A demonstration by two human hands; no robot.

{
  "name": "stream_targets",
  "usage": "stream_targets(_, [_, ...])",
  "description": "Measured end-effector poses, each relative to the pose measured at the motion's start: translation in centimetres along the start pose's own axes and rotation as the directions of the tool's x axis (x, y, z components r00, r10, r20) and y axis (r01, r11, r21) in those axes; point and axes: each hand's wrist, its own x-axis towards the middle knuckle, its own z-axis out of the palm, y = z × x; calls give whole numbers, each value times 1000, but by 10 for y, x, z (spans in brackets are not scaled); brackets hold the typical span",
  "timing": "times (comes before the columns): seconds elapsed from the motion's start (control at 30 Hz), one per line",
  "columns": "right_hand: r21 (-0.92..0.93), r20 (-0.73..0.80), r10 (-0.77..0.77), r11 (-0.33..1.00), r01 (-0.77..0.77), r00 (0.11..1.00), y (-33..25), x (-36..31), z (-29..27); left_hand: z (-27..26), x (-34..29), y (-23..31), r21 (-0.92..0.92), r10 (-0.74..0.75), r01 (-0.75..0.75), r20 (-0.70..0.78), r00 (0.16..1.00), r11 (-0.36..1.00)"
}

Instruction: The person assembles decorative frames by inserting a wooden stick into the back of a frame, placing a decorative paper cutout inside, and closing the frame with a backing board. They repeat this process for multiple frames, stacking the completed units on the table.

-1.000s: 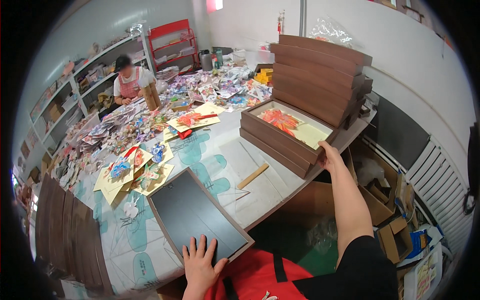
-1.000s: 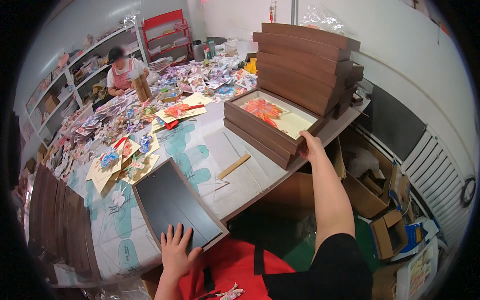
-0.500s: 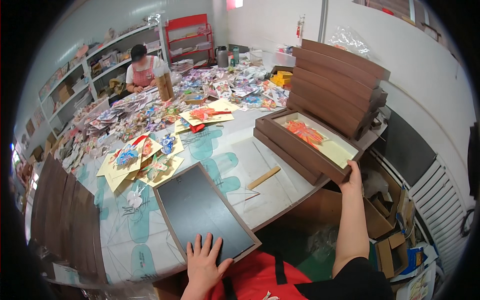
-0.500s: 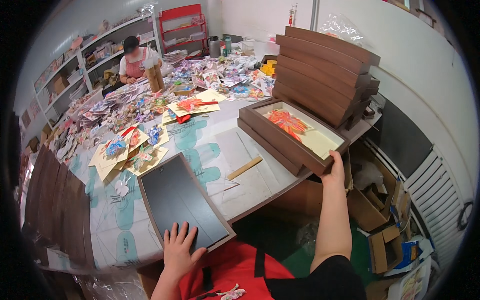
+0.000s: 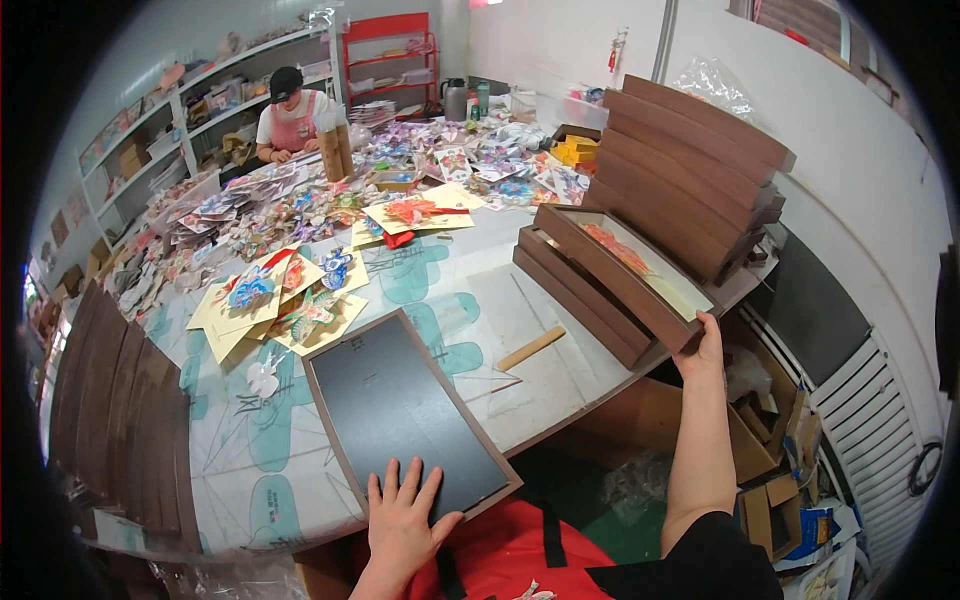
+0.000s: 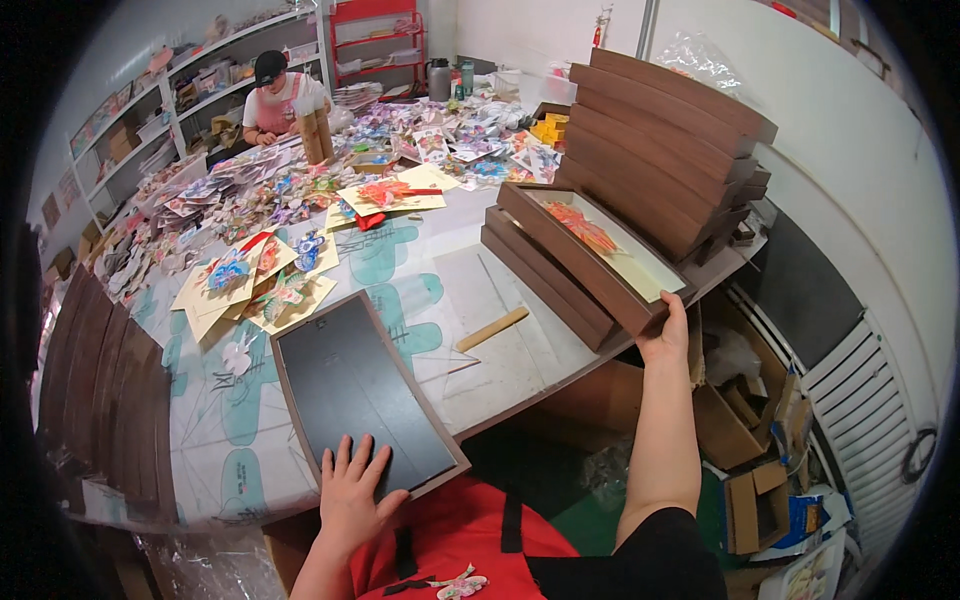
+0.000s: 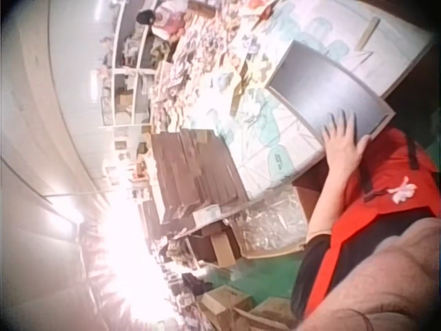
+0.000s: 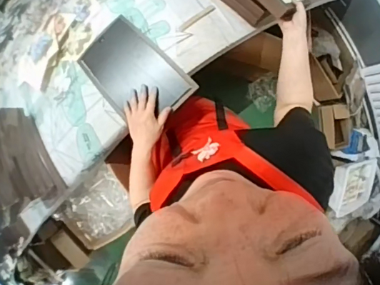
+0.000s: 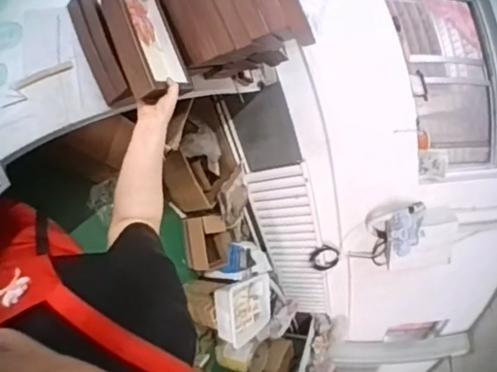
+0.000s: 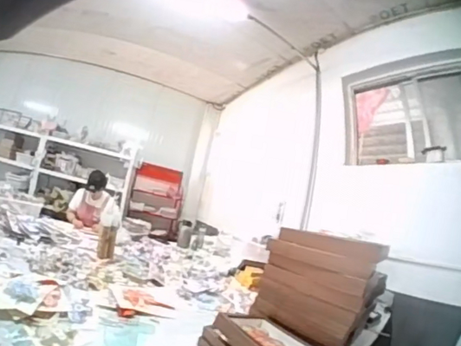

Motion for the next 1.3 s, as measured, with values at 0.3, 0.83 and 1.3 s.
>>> stream_targets(0.3, [-317,-89,14,948,-42,996,16,60,8,-4,-1,2,-5,-32,32,20,999,999])
stream_targets(0.83, [-661,719,-254,38,749,647,80,-93,7,9,-5,0,-16,-14,13,-51,999,1000])
stream_targets(1.3, [-597,783,213,523,608,585,185,-179,-3,14,-5,3,-119,38,-53,-126,991,991])
